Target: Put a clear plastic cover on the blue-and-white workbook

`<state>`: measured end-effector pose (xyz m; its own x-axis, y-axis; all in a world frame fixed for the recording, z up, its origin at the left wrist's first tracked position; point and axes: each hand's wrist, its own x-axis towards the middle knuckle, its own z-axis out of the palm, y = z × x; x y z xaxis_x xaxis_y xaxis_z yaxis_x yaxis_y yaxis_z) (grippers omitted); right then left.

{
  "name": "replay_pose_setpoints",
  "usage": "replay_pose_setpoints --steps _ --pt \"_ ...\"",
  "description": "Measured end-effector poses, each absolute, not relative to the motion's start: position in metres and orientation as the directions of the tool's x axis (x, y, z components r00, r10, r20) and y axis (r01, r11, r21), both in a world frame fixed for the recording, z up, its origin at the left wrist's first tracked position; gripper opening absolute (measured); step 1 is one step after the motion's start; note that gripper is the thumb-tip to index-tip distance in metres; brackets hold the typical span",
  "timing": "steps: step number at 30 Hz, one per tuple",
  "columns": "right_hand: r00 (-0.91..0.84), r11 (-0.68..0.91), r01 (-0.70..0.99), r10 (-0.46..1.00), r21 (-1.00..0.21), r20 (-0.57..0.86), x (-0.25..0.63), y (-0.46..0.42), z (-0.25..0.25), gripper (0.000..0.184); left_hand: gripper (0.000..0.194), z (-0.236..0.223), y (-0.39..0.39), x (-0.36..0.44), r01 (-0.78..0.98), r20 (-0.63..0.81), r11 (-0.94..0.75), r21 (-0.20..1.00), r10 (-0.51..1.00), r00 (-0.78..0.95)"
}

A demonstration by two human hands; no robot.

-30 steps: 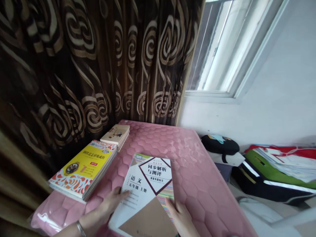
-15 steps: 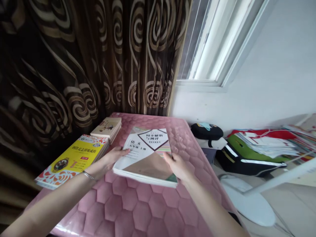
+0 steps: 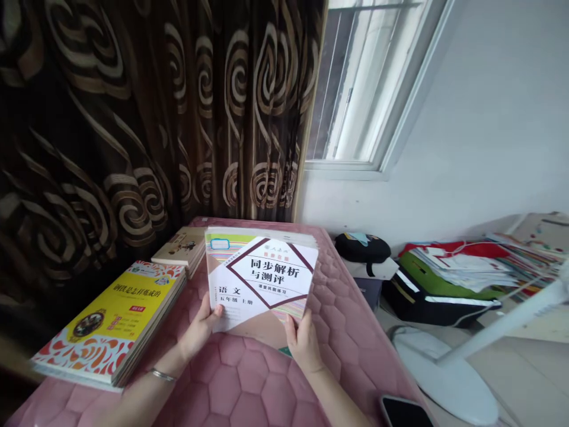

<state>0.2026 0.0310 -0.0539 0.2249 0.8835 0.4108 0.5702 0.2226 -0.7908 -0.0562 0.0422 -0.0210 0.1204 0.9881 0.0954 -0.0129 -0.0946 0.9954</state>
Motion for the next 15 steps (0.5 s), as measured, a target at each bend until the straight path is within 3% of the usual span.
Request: replay_pose_setpoints --steps 8,15 --pt "0.259 0.157 0.591 0.892 -0.791 0.371 0.203 0.041 -0.045 0.059 0.049 -0.029 0.063 -0.041 -0.005 0.116 -0.116 0.993 0.993 -0.039" --pt "0.213 0.063 0.629 0.945 -0.775 0.249 0.241 0.082 -0.017 0.047 0.031 -0.021 0.112 -0.01 0.059 -0.12 0.124 0.991 0.991 -0.064"
